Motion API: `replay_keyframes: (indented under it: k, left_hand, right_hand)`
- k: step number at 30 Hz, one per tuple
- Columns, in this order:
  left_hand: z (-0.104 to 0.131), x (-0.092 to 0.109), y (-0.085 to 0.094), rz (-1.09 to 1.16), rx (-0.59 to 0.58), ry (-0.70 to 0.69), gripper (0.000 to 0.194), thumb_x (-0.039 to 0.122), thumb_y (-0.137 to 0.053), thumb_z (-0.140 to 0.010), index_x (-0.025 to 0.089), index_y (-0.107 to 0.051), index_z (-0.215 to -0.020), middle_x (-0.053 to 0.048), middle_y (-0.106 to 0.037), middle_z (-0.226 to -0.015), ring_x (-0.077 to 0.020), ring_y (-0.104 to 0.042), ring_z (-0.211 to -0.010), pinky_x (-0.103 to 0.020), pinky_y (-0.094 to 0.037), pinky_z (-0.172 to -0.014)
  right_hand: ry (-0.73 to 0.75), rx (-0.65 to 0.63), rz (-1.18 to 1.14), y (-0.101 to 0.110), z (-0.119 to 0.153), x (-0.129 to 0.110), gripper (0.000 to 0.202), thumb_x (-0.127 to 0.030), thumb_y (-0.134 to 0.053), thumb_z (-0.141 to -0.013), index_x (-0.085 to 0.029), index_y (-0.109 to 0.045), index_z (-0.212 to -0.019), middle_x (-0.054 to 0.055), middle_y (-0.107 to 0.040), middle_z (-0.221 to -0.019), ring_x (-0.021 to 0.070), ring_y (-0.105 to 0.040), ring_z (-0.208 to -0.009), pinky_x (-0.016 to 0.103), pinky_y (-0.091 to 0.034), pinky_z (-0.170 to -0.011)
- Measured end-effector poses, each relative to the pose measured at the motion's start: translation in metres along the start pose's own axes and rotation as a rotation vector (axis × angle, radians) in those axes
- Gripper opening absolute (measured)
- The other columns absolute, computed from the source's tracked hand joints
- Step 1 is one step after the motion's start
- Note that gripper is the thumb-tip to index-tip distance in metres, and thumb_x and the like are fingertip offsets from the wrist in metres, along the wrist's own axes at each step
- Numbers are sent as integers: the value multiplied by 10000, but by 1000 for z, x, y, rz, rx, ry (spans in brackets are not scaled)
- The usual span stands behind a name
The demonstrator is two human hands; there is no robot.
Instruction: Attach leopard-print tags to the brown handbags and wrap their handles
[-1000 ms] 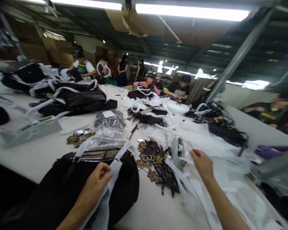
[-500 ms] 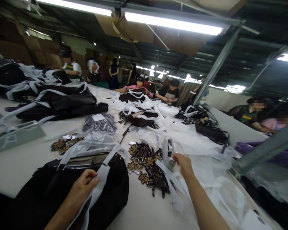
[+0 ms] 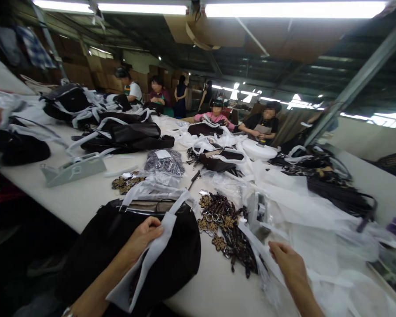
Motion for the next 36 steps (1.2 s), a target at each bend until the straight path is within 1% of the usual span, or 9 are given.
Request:
replay_keyframes:
  k: [2,5,9,11,15,19,24,30,36]
  left_hand:
    - [0,0,-2,13,8,-1,470,406,-802,-543,200,-465,-799,83,-540,-537,-74,-460,-424,-185,-323,-438]
    - [0,0,-4,18,22,-6,458,386,-795,-542,202,-462,-796,85,-530,-535,-72,-455,-432,-186,-323,-447]
    - [2,1,-6,-14,65,-50,432,352,-784,-549,200,-462,-793,88,-517,-535,-73,-439,-449,-187,-308,-467]
    - [3,2,-6,-32,77,-96,409,337,-776,-570,195,-466,-795,82,-526,-553,-75,-436,-475,-187,-301,-484]
    - [2,1,-5,-48,59,-162,327,337,-735,-662,189,-476,-796,72,-520,-594,-78,-420,-516,-193,-289,-513]
    - [0,-2,-1,-130,68,-194,217,303,-671,-744,192,-504,-827,60,-536,-632,-87,-432,-524,-203,-299,-537]
    - [7,5,-2,-348,147,-255,130,242,-618,-796,205,-530,-884,45,-583,-665,-120,-501,-574,-223,-330,-586]
    - [19,17,-8,-571,137,-347,401,222,-552,-855,258,-520,-1253,5,-700,-804,-204,-641,-758,-275,-401,-719]
    - [12,8,-6,-402,104,-318,229,195,-596,-802,202,-658,-1023,-72,-730,-1013,-241,-669,-971,-303,-451,-849]
  right_hand:
    - [71,-85,10,-13,20,-34,344,-498,-725,-571,-185,-747,-713,71,-721,-675,232,-651,-623,320,-526,-580]
    - [263,-362,-96,-54,76,-106,401,-522,-725,-654,-186,-751,-872,68,-731,-807,225,-655,-746,303,-525,-674]
    - [406,-864,-263,-128,160,-183,535,-344,-688,-775,-202,-563,-1276,-27,-653,-680,156,-599,-643,279,-484,-639]
    - [469,-962,-324,-156,182,-202,513,-278,-676,-790,-207,-514,-1271,-51,-636,-682,134,-585,-638,257,-459,-632]
    - [534,-943,-228,-192,183,-204,285,-225,-634,-807,-206,-520,-1068,-45,-658,-700,135,-612,-654,252,-443,-634]
    - [567,-827,3,-207,168,-198,169,-201,-627,-780,-210,-517,-908,-44,-652,-668,139,-616,-622,244,-419,-590]
    - [558,-739,226,-214,160,-200,115,-184,-634,-725,-207,-543,-791,-44,-620,-637,126,-571,-578,231,-365,-523]
    - [523,-786,304,-219,149,-197,138,-218,-683,-677,-201,-560,-738,-38,-616,-632,120,-548,-576,222,-355,-515]
    - [500,-715,373,-213,149,-192,193,-318,-707,-707,-206,-550,-714,-27,-624,-592,127,-560,-544,224,-331,-496]
Point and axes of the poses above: each hand's wrist, its own z-axis away from the middle knuckle, its own y-axis out of the back of the hand, x = y × z, the point moved 3 cm from there along -z, towards the middle knuckle
